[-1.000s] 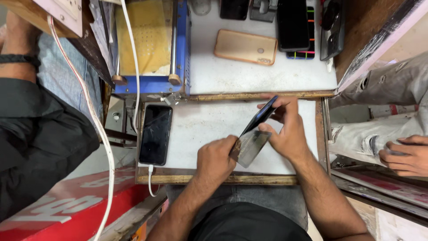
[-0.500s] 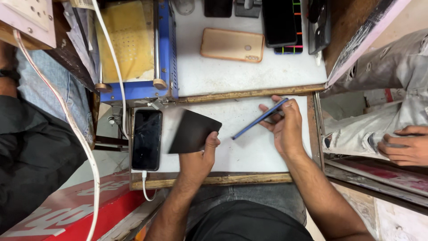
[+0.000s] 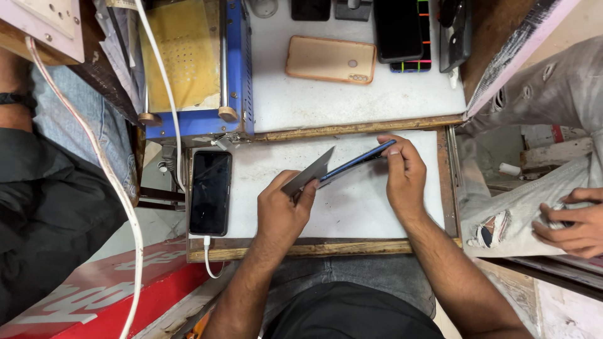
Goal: The person removes a black protective film from a blue smartphone, then uses a red-handled screwdriver to unscrew and remove the back cover. The person then inspects the exposed internal components of the phone.
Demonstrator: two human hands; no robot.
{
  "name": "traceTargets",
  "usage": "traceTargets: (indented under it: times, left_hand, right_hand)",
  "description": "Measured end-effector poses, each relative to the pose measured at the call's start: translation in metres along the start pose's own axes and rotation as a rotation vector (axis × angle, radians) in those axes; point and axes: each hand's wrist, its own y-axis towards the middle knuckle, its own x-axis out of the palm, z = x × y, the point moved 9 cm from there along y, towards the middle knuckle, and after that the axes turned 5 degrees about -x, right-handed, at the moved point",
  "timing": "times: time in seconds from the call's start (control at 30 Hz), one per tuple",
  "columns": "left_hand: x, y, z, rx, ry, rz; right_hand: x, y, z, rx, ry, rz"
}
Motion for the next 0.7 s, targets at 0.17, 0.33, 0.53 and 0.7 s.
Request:
traceTargets:
  times: [0.17, 0.33, 0.53, 0.7]
  left_hand:
    - [0.010, 0.010, 0.022, 0.136, 0.109, -0.011]
    - [0.021, 0.013, 0.031, 0.215, 0.229, -0.039]
    - [0.028, 0.014, 0.027, 0.213, 0.281, -0.036]
    - [0.032, 0.014, 0.032, 0.288, 0.410, -0.039]
  right_hand:
    - [0.002, 0.001, 0.000, 0.045, -0.042, -0.012]
    - [0.005, 0.001, 0.005, 0.038, -0.032, -0.032]
    - [0.005, -0.001, 0.012, 0.023, -0.053, -0.045]
    - [0.006, -0.002, 0.012, 0.008, -0.093, -0.069]
